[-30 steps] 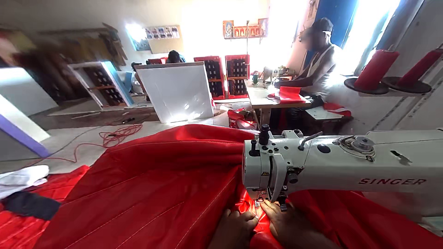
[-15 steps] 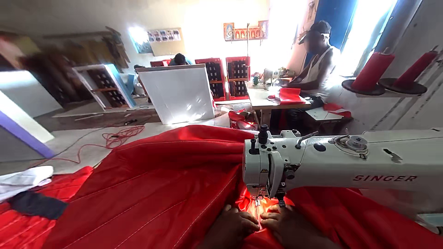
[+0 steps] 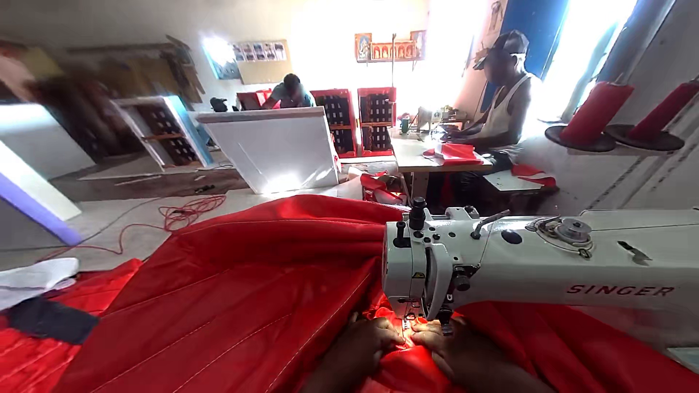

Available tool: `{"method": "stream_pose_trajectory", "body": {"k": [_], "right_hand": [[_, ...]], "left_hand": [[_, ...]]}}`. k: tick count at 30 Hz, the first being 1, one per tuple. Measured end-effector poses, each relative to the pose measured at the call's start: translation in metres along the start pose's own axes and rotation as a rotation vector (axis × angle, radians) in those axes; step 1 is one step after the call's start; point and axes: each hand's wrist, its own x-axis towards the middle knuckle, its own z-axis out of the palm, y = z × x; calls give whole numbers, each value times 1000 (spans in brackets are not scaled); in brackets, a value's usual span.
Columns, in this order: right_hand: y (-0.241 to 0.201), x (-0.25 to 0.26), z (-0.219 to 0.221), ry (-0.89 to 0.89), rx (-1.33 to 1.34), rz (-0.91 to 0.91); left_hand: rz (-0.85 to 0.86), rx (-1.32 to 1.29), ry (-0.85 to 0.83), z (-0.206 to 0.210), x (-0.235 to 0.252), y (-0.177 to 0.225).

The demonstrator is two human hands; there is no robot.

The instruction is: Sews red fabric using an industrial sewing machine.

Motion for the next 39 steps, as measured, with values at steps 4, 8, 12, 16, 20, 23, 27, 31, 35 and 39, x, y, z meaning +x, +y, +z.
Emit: {"method": "stream_pose_trajectory", "body": {"k": [4,8,12,16,20,23,27,31,35,39], "right_hand": [[3,4,-3,-1,8,13],[6,2,0,19,15,-25],[15,-3,6,79,40,-182],[22,-2,1,30,70,-225],[30,2,-2,45,90,-271],[37,5,-2,63,72,-315],[37,6,-6,47,69,-285],[31,8,-15,-27,92,-187],[31,10,-17,-35,77,-172],[19,6,-22,-65,24,-127]], "left_hand": [[-14,3,2,0,6,-3],[23,-64,0,1,4,-8],[50,-95,-78,-4,1,-7],[27,-28,-11,0,-1,0],[5,18,31,2,0,4],[-21,32,18,1,3,3],[-55,47,49,2,7,4],[-91,55,49,0,10,7],[-124,94,62,2,10,9],[-88,72,139,6,1,9]]}}
